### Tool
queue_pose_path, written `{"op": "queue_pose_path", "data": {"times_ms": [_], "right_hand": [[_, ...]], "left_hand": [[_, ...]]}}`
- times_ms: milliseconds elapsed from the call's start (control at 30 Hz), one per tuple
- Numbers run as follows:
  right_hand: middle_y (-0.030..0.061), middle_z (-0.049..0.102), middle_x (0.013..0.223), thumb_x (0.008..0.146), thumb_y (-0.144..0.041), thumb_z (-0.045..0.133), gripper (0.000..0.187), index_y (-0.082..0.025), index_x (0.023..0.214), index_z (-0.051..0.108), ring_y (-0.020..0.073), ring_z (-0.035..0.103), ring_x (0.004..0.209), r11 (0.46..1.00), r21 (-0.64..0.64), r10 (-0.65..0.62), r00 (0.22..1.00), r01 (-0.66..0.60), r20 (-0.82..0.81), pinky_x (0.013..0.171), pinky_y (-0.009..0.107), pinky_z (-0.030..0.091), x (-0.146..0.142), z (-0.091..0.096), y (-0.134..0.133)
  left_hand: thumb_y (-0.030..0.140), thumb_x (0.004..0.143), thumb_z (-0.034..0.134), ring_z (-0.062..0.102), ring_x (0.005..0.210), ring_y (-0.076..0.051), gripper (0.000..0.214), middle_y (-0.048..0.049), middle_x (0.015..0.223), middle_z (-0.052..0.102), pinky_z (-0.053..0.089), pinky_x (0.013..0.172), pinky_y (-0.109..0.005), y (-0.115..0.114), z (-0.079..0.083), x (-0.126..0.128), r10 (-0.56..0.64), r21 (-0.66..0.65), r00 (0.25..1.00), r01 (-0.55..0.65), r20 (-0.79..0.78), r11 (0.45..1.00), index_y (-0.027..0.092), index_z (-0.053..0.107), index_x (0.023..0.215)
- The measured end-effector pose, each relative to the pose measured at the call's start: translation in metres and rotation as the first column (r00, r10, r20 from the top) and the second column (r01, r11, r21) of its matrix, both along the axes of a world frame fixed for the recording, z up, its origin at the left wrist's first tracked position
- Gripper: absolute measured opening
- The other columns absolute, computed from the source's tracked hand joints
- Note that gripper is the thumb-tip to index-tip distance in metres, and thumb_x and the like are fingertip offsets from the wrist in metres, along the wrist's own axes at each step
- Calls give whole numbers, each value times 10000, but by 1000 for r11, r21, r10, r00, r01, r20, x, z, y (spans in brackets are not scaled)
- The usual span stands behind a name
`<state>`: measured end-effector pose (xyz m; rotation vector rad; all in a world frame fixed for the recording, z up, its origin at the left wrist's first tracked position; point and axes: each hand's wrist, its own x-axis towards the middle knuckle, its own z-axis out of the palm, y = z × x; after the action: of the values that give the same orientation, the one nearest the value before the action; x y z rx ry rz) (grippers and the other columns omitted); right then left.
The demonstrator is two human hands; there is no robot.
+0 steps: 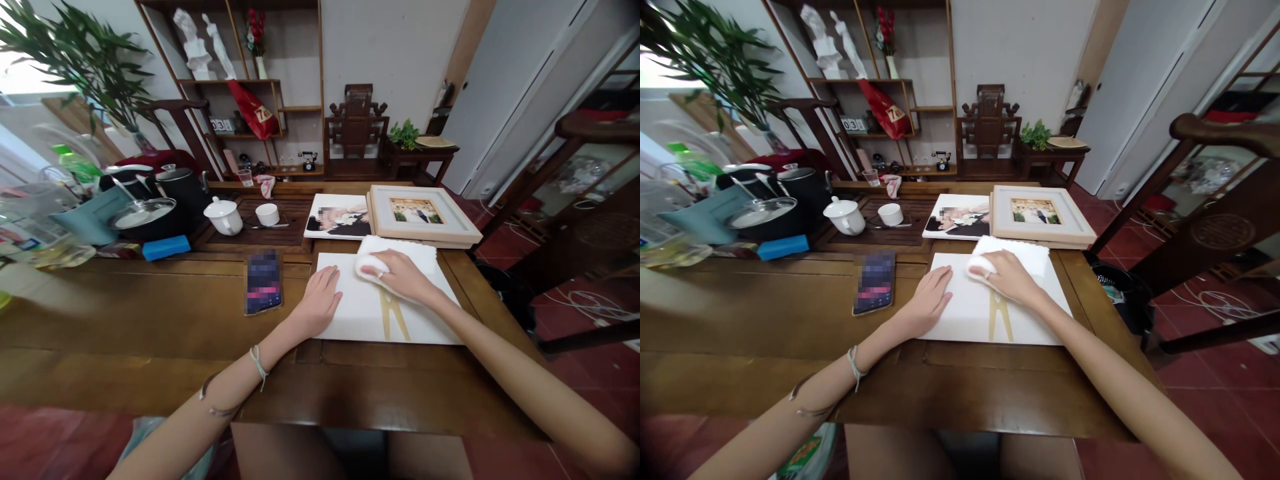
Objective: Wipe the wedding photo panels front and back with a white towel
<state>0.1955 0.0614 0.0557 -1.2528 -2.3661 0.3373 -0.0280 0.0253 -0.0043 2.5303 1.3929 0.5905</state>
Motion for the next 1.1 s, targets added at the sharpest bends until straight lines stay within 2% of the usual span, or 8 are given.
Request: {"op": "queue_pose_path", "data": {"times_ms": [167, 433, 533, 633, 700, 833, 933, 1100], "right_hand": [[75, 711, 952, 942, -440, 466, 318, -192, 931, 665, 250, 595, 906, 996, -32, 83, 997, -83, -3, 848, 348, 389, -23, 0, 1], [41, 687, 811, 947, -499, 391, 396, -205, 787, 602, 225, 599, 746, 988, -119, -99, 994, 94, -39, 689, 307, 399, 34, 7, -5], [61, 707, 914, 932, -528, 395, 405, -206, 899, 639, 250, 622, 821, 982, -125, -144, 990, 143, 0, 733, 335, 423, 48, 4, -9], [115, 664, 1162, 846, -537, 542, 448, -196, 1126, 620, 305, 592, 1034, 992, -56, -110, 992, 113, 58, 855, 386, 420, 47, -1, -12], [133, 658, 1167, 826, -455, 586, 416, -178, 1135, 621, 312, 578, 1054, 998, -9, -57, 992, 59, 109, 870, 390, 409, 39, -2, -12], [100, 705, 957, 869, -266, 493, 206, -167, 922, 666, 249, 610, 845, 1000, -15, -24, 989, 26, 145, 743, 317, 395, 13, 4, -3], [94, 710, 904, 874, -270, 499, 202, -162, 875, 670, 230, 607, 791, 999, -44, 5, 989, 2, 146, 684, 287, 373, -18, 12, 12], [83, 708, 947, 894, -300, 488, 227, -168, 884, 673, 210, 604, 830, 994, -73, 95, 986, -85, 138, 701, 269, 368, -79, 19, 32]], "left_hand": [[279, 954, 339, 340, 1361, -306, 476, -195, 1445, 397, 261, 1141, -489, 0, -3, -1, -20, 26, 1000, 19, 20, 999, 71, 385, 1379], [282, 952, 338, 335, 1361, -315, 483, -207, 1444, 394, 262, 1140, -494, -1, -2, -2, -14, 11, 1000, 14, 18, 1000, 48, 394, 1370], [280, 950, 338, 342, 1357, -317, 482, -218, 1436, 400, 262, 1138, -498, 0, -2, -1, -16, 19, 1000, 16, 20, 1000, 37, 403, 1362], [277, 949, 339, 348, 1353, -318, 477, -215, 1433, 401, 263, 1137, -491, 0, -3, -1, -16, 35, 1000, 16, 14, 999, 41, 407, 1358], [273, 950, 335, 348, 1351, -318, 471, -211, 1434, 398, 266, 1133, -493, 0, -4, -1, -16, 48, 1000, 16, 6, 999, 48, 405, 1357], [264, 950, 336, 341, 1352, -316, 461, -214, 1433, 396, 268, 1129, -498, -1, -4, 0, -8, 48, 1000, 9, -12, 999, 47, 403, 1351], [253, 943, 353, 352, 1342, -312, 453, -209, 1423, 403, 272, 1127, -494, -1, -2, 1, -6, 52, 1000, 7, -7, 999, 55, 403, 1347], [263, 936, 380, 405, 1284, -322, 384, -214, 1305, 494, 303, 1102, -506, -1, 2, 1, -9, 57, 1000, 9, 0, 998, 60, 491, 1243]]}}
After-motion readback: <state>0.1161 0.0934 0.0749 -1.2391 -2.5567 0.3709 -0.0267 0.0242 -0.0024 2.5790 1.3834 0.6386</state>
